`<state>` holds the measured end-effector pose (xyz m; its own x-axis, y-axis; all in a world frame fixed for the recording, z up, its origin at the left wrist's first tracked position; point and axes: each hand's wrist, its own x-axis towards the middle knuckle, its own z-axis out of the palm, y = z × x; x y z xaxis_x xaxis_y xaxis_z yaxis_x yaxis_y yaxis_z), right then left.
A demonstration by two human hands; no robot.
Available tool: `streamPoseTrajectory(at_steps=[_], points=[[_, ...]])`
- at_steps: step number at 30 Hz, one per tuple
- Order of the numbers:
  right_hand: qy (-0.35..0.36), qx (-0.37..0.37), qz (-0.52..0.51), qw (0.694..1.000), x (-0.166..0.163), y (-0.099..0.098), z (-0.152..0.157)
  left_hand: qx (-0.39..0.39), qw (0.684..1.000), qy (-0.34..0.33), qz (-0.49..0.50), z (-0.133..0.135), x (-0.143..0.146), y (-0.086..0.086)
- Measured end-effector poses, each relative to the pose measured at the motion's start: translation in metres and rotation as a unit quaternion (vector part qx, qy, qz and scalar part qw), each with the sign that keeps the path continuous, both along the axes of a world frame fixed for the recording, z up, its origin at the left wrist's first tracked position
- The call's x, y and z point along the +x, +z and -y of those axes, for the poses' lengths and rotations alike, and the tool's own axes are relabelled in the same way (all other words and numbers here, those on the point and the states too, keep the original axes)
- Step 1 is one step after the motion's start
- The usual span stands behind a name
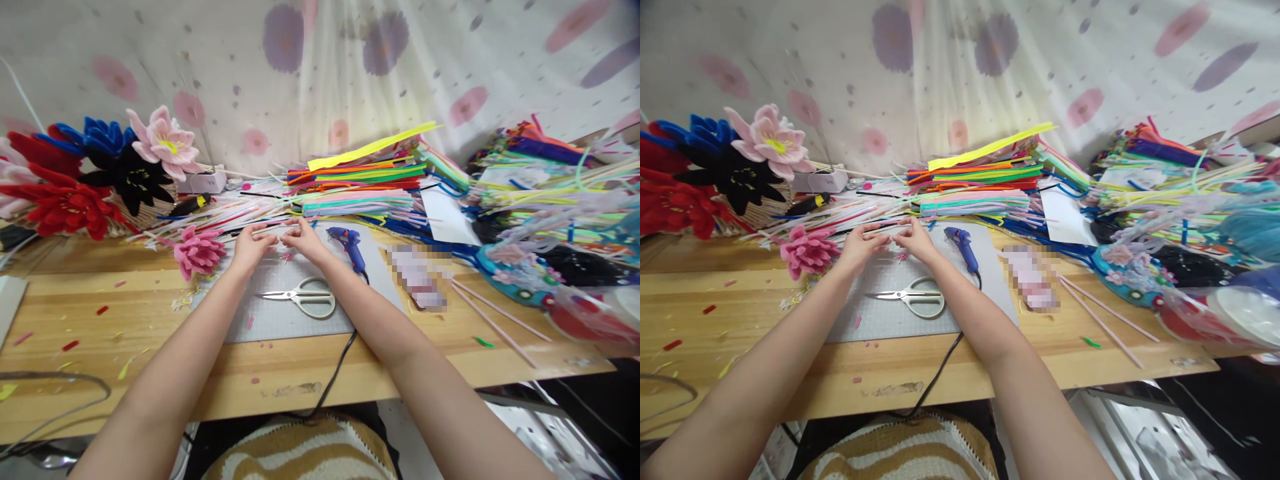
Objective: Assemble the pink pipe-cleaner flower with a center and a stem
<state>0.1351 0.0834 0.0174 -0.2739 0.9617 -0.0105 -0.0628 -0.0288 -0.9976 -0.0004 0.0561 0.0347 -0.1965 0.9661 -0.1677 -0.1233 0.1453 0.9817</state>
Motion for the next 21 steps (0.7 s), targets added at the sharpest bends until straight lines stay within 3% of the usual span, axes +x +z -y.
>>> streamPoseTrajectory(at_steps=[7, 13, 21], points=[[0.005, 0.012, -0.002, 1.0, 0.002, -0.001, 0.001, 0.01, 1.0, 0.005, 0.011, -0.003, 0.0, -0.007], [0.016, 0.028, 0.021, 0.999, 0.008, -0.003, 0.003, 0.007, 0.997, -0.016, -0.081, -0.006, -0.001, -0.008], [-0.02, 0.096, 0.111, 0.989, 0.034, -0.014, 0.016, -0.048, 0.977, -0.099, -0.182, -0.015, -0.01, 0.008]])
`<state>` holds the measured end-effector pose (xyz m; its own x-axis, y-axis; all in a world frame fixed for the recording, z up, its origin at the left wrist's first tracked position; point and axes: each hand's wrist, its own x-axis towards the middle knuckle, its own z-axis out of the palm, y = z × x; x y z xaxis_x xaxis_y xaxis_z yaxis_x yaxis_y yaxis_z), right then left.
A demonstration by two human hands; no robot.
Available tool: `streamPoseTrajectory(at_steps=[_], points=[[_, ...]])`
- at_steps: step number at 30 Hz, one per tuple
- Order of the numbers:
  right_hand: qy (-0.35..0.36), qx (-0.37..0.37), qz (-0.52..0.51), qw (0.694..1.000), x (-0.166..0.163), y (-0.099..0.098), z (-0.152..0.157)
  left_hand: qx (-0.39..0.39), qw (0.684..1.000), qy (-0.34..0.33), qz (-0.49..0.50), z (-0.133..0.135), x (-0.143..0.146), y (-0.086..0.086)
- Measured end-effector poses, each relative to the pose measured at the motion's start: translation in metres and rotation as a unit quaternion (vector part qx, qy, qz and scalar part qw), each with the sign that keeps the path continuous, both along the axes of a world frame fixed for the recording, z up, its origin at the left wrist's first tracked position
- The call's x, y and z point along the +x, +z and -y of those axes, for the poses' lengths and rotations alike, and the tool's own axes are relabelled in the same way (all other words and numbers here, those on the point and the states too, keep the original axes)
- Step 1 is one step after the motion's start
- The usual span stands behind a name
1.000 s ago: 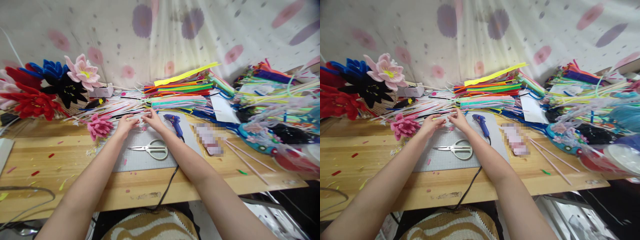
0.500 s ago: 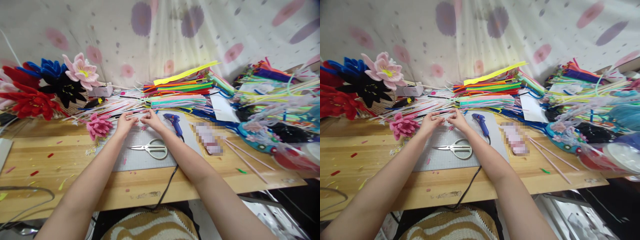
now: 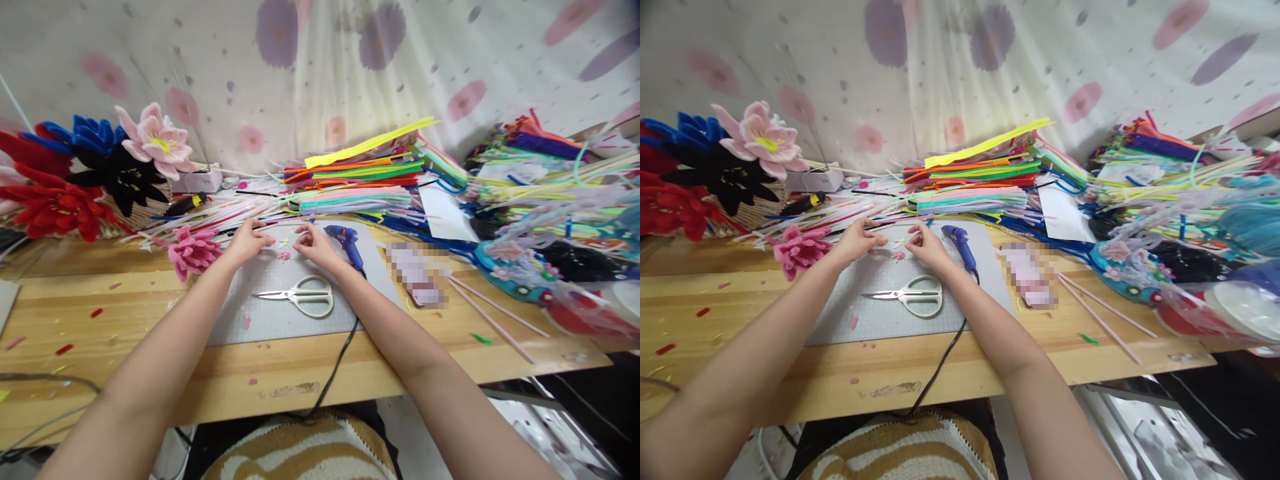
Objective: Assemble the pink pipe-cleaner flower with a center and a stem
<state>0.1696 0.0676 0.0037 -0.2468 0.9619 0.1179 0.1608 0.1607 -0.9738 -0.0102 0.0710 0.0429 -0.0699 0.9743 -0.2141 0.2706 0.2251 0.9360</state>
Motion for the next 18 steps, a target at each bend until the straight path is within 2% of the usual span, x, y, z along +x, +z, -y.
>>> streamPoseTrajectory(at_steps=[5, 13, 18], points=[[-0.033, 0.039, 0.047, 0.998, 0.005, -0.008, 0.007, -0.021, 0.998, -0.055, -0.022, -0.002, 0.005, 0.002], [-0.01, 0.052, 0.045, 0.998, 0.001, -0.014, 0.005, -0.009, 0.995, -0.073, -0.072, -0.009, 0.007, -0.013], [0.01, 0.072, 0.086, 0.994, -0.001, -0.013, 0.009, -0.013, 0.989, -0.099, -0.105, -0.01, 0.002, -0.021]])
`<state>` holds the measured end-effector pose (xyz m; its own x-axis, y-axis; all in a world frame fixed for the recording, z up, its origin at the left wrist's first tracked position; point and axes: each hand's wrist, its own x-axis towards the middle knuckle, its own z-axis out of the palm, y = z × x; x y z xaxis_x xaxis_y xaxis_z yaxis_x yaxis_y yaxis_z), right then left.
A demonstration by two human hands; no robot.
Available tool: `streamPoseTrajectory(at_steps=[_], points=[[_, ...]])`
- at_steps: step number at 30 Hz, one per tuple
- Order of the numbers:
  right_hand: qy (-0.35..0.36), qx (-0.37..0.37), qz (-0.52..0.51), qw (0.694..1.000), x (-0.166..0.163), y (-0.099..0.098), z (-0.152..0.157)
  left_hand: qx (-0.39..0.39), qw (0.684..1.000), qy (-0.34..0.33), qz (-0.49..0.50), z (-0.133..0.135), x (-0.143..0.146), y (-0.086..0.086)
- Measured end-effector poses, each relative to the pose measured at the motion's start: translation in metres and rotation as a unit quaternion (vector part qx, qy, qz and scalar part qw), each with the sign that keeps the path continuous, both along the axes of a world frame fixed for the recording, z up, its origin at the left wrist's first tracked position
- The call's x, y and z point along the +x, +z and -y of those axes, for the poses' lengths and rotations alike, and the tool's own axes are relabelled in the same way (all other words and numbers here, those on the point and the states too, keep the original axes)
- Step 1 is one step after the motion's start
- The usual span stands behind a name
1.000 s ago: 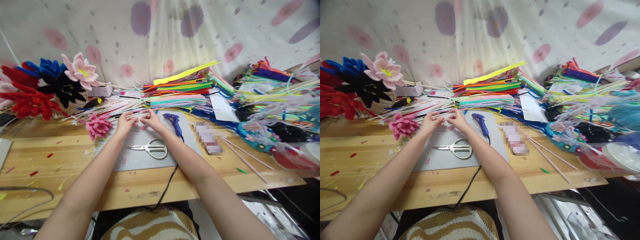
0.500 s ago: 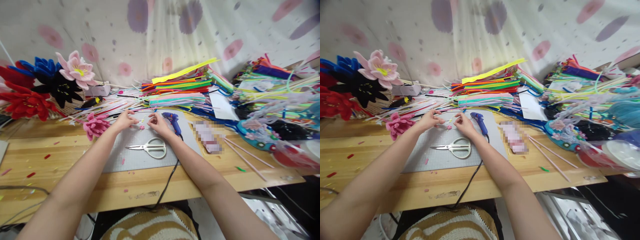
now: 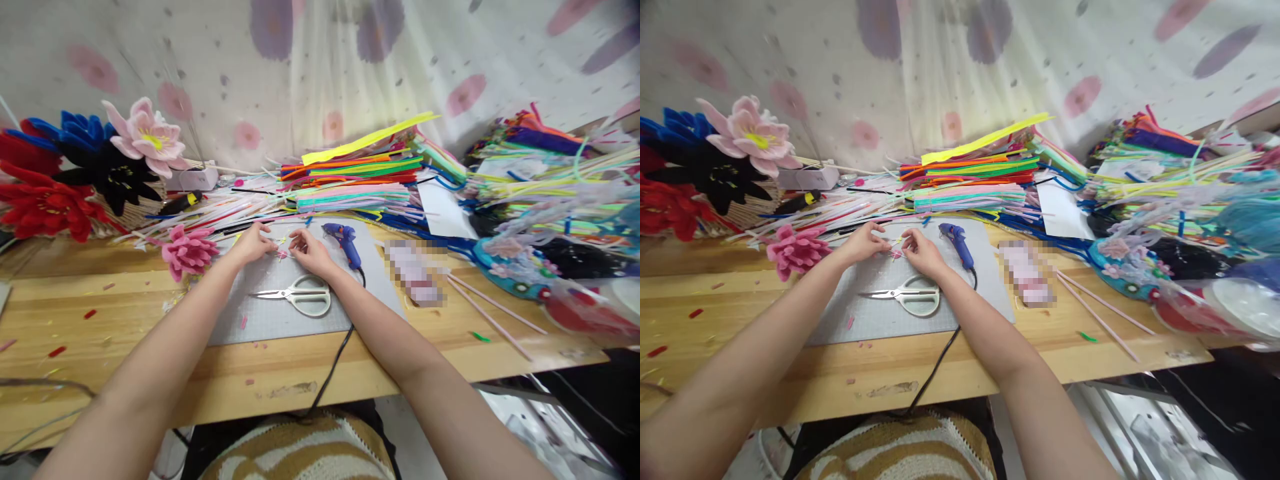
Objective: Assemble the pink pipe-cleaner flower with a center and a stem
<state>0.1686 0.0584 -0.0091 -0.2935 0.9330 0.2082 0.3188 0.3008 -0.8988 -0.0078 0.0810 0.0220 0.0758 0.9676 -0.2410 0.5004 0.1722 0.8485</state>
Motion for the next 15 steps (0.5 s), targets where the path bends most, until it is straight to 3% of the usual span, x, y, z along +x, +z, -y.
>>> streamPoseTrajectory(at_steps=[15], points=[[0.053, 0.078, 0.083, 0.992, -0.0012, 0.0023, 0.0063, -0.011, 0.999, -0.033, -0.041, -0.004, -0.0051, -0.0094]])
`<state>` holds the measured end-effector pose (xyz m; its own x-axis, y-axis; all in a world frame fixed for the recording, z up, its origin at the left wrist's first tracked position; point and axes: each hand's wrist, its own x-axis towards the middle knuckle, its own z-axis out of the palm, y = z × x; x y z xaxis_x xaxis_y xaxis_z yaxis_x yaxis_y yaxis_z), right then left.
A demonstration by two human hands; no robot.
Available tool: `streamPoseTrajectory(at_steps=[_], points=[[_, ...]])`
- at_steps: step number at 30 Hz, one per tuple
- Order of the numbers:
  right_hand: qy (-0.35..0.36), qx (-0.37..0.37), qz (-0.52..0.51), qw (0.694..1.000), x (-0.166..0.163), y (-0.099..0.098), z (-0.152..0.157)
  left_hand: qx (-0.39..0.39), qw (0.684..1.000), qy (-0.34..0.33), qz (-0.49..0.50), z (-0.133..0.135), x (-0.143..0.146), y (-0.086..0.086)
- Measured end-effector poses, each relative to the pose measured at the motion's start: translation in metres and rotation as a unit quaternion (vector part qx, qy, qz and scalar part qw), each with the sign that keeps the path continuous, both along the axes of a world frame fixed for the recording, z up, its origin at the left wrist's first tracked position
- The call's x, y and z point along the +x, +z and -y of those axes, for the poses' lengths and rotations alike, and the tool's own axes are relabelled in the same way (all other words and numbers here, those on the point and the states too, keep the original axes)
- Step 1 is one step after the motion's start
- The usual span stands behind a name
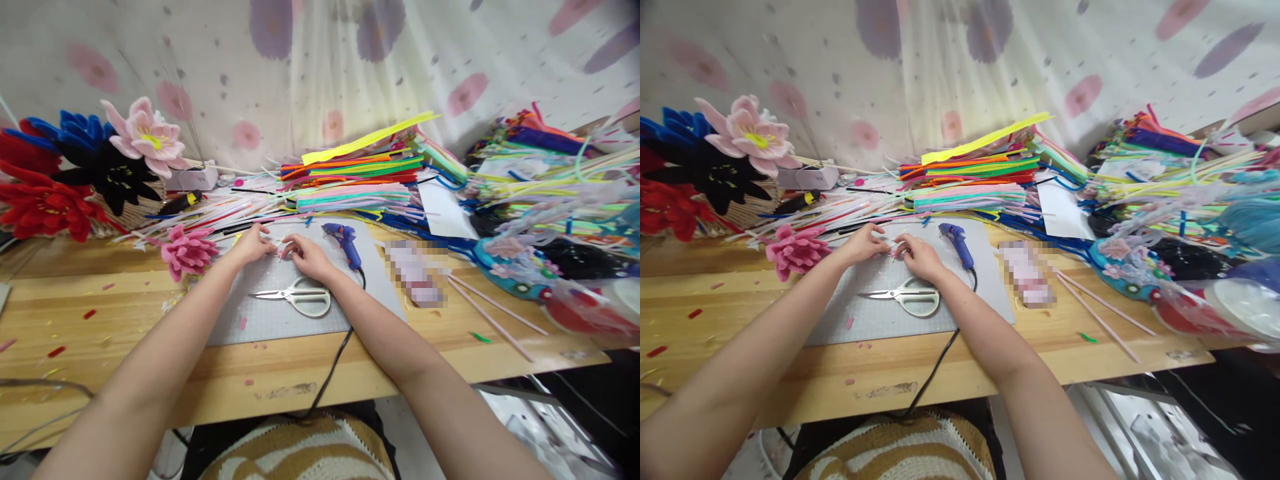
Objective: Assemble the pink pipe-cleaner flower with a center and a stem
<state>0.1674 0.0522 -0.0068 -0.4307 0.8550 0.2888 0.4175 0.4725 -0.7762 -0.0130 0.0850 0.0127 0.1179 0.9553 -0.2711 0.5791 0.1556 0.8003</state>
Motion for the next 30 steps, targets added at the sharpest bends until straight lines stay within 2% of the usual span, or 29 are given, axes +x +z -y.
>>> streamPoseTrajectory(at_steps=[19, 30], points=[[-0.001, -0.002, 0.009, 1.0, -0.001, -0.002, -0.001, 0.008, 0.994, -0.002, -0.107, 0.006, 0.009, 0.014], [-0.002, -0.015, 0.006, 1.0, -0.001, -0.003, -0.001, 0.003, 0.995, -0.008, -0.098, 0.009, 0.008, 0.017]])
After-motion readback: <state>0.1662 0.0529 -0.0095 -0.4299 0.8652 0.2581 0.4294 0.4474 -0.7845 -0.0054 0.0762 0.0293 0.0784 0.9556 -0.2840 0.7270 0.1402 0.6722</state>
